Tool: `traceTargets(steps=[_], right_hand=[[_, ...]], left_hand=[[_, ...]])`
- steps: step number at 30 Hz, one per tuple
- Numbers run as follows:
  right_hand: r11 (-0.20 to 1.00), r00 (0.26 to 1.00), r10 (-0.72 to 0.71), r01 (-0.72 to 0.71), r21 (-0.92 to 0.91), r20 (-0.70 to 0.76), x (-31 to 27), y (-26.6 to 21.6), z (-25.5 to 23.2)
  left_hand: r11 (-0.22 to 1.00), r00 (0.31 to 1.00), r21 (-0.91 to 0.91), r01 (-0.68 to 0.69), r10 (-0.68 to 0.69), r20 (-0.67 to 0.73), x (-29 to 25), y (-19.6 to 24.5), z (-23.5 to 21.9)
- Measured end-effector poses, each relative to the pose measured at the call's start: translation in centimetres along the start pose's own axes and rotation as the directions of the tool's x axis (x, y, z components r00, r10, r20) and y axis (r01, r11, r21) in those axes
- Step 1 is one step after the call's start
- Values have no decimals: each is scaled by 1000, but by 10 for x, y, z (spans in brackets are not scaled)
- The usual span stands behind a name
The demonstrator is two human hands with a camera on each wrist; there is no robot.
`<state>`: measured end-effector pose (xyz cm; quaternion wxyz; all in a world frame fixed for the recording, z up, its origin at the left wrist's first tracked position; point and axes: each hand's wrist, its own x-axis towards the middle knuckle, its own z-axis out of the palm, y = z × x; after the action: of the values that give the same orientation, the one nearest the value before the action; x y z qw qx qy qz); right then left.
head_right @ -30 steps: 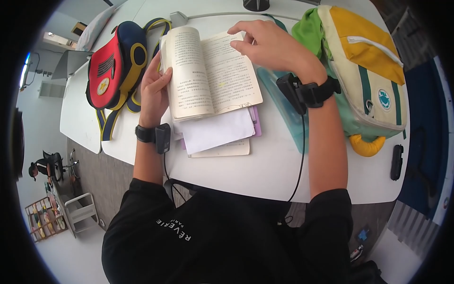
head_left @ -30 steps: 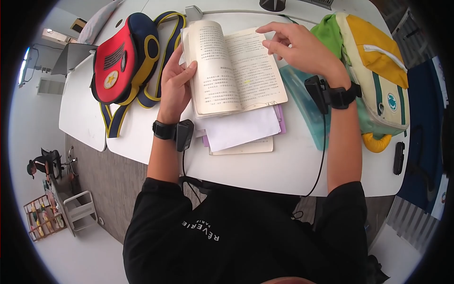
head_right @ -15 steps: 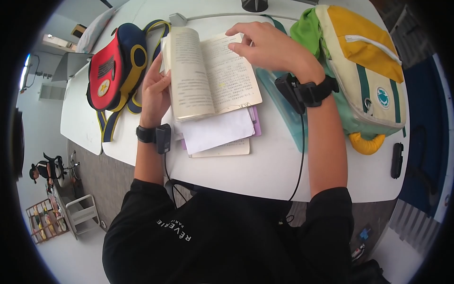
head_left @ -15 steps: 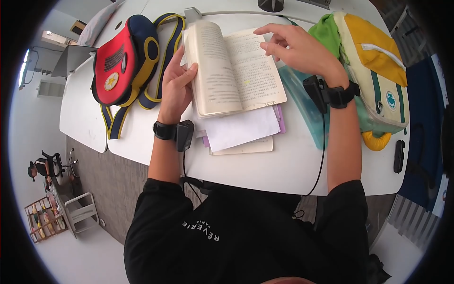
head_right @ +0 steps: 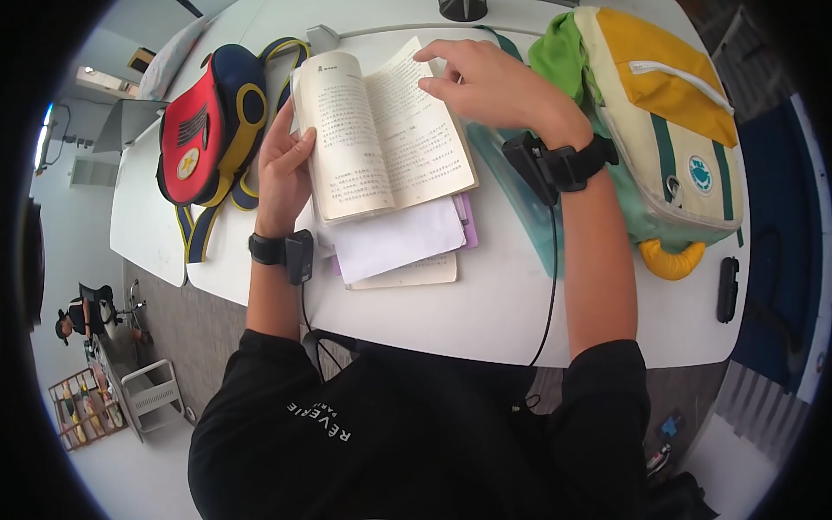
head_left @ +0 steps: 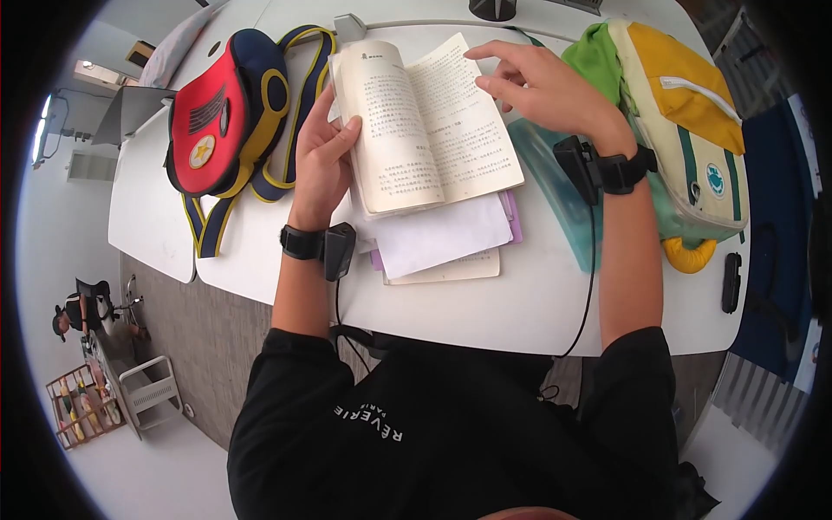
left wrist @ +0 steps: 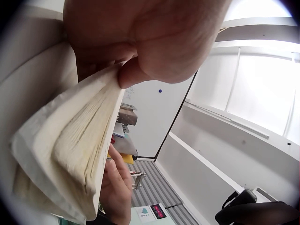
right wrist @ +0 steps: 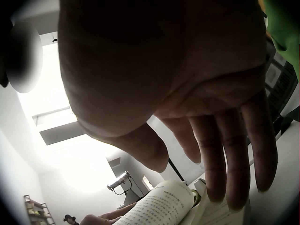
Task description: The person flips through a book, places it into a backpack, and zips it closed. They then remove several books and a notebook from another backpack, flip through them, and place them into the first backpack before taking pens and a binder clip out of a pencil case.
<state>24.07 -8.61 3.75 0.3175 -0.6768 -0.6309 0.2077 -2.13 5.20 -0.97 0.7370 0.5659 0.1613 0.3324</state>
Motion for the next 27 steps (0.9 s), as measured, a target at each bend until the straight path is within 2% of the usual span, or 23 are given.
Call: traceTargets(steps=[6,10,16,22,24,27], right_hand=[[999,999,10,-8,-46,42,3,-1,0],[1000,999,20,-20,-10,34,0,-2,1],[998,999,-22,24,-51,33,3,0,3],[1000,1000,-14,14,17,-15,1,-5,2],[998,999,-21,23,-51,34,2,-3,0],[999,1000,-15,15,-42,17,1,-1,2]], left_hand=[[1000,999,2,-2,2,-52,1,-7,-8],[1000,1000,14,-5,5,-9,0,-1,1],[1000,999,26,-1,2,-42,-1,-3,-4],[1000,999,6,-12,13,-44,0,-3,-2],[1000,999,18,-7,7,-39,0,-3,-2],[1000,1000,25,3,-3,-11,-1,0,1]])
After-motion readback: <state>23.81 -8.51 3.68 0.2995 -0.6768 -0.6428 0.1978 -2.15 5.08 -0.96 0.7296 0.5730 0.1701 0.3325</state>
